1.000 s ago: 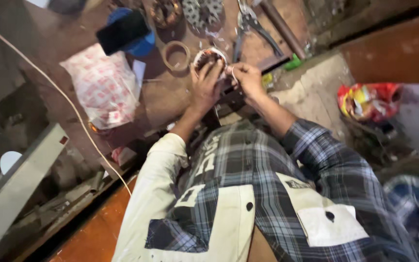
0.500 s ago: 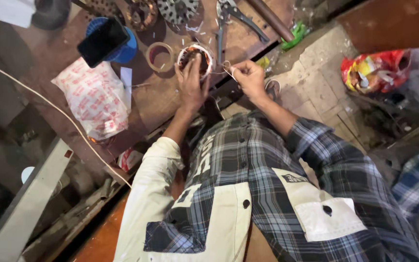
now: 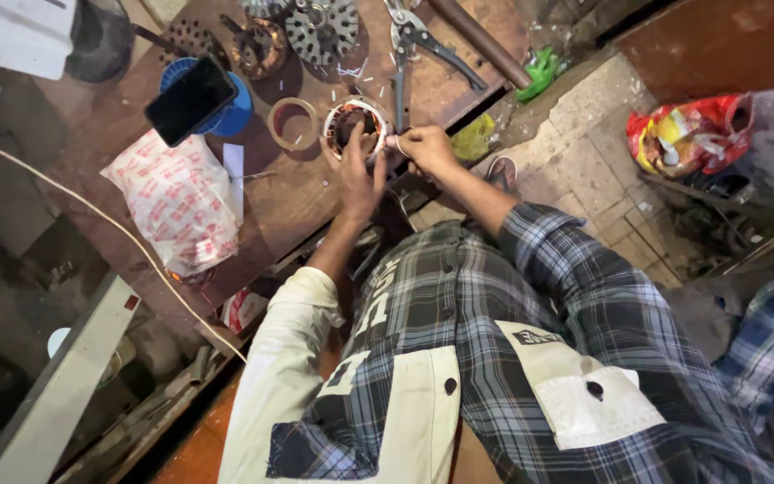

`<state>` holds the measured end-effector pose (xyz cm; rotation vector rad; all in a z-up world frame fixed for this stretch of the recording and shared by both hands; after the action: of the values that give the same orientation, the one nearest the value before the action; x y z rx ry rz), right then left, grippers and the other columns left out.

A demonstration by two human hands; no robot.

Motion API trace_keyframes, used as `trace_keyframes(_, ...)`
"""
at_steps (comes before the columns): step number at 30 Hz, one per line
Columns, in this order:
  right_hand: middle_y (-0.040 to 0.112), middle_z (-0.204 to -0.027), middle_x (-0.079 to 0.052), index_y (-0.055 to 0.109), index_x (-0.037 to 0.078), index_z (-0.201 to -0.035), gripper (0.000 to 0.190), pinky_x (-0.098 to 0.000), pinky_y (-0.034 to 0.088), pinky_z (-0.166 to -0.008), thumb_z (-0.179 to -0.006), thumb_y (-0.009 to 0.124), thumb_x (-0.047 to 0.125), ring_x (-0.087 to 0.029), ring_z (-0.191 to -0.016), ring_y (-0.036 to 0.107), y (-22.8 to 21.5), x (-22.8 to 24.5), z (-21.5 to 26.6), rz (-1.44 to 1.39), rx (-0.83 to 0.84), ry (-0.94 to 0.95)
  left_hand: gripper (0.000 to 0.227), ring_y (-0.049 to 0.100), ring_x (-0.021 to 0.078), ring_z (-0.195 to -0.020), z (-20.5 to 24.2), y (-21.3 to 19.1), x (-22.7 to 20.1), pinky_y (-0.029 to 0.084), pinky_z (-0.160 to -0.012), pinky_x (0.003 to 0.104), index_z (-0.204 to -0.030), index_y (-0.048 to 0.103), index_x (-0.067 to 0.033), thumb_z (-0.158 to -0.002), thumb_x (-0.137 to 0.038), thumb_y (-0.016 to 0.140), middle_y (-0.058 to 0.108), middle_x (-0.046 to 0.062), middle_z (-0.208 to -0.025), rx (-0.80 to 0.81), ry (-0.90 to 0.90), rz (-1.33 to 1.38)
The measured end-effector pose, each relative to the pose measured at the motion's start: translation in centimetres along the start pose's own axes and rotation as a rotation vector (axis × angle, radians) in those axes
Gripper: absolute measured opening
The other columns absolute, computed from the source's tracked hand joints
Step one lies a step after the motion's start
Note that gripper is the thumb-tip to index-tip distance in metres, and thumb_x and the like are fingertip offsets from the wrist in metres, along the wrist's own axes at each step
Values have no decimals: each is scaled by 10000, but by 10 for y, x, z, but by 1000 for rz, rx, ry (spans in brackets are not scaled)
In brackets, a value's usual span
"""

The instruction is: The person winds copper wire around a motor stator core, using pliers to cut the wire and a hammer to secure the windings. The person repeats this process for multiple slots in the stator.

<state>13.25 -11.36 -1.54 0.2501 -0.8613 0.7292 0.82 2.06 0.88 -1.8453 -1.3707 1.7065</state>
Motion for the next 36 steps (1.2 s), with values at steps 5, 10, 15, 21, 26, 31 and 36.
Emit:
trace_keyframes(5, 702, -915, -130, 772, 0, -1106, 369, -336, 506, -691, -938, 782, 328, -186, -783, 631, 0, 44, 15, 287, -94, -592, 675, 680, 260, -1254, 0, 11, 2, 15, -1302, 597, -1523, 375, 35, -966, -104, 730, 733, 91, -1235, -163, -80, 219)
trace_keyframes(10, 680, -1208, -175, 775, 94, -971, 151, -411, 511, -911, -861, 755, 195, -304, -1097, 626, 18, 64, 19, 603, -211, -1092, 784, 526, 449, -1266, 5, 8, -2, 137, -1241, 544, -1518, 398, 9, -835, -101, 768, 654, 226, -1268, -182, -70, 103)
trace_keyframes(15, 671, -902, -55, 717, 72, -1107, 152, -324, 389, -578, -1054, 644, 194, -175, -665, 507, -40, 61, 26, -478, 165, -221, 692, 634, 382, -1137, -17, -15, -11, 151, -1240, 650, -1482, 420, 7, -899, -135, 765, 687, 185, -1077, -16, -30, 12)
trace_keyframes(21, 778, -848, -79, 798, 140, -1048, 238, -418, 559, -762, -941, 707, 332, -238, -782, 712, -89, 27, 67, 1134, 501, -95, 583, 659, 379, -1106, -28, -59, 26, 231, -1239, 613, -1412, 506, -26, -905, -169, 757, 740, 155, -1059, 236, 179, 101)
trace_keyframes(26, 705, -987, -93, 590, -4, -1375, 457, -415, 499, -924, -1100, 544, 359, -258, -968, 639, -46, 43, 51, 91, 451, -713, 588, 655, 394, -1033, -26, -51, 24, 251, -1230, 612, -1405, 549, -13, -905, -201, 794, 698, 205, -1023, 219, 171, -44)
trace_keyframes(31, 651, -725, -101, 714, -14, -923, 425, -437, 470, -655, -1135, 572, 328, -256, -657, 612, -22, 57, 17, 36, 277, -389, 545, 651, 396, -1014, -31, -44, 24, 239, -1205, 644, -1311, 572, -27, -855, -217, 804, 686, 188, -961, 98, 231, -45)
trace_keyframes(36, 682, -839, -191, 728, 19, -957, 324, -462, 525, -681, -1050, 614, 308, -380, -759, 669, -20, 47, 22, 610, -63, -909, 503, 645, 379, -966, -25, -37, 27, 243, -1223, 648, -1293, 572, -23, -871, -169, 804, 677, 156, -943, 82, 211, 47)
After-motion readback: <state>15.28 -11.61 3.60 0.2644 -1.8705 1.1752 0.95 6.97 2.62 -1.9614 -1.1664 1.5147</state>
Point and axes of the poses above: each hand's wrist, its own z-axis away from the middle knuckle, its own y-axis out of the palm, x = y × z, the point moved 1 cm from there along -z, towards the middle knuckle
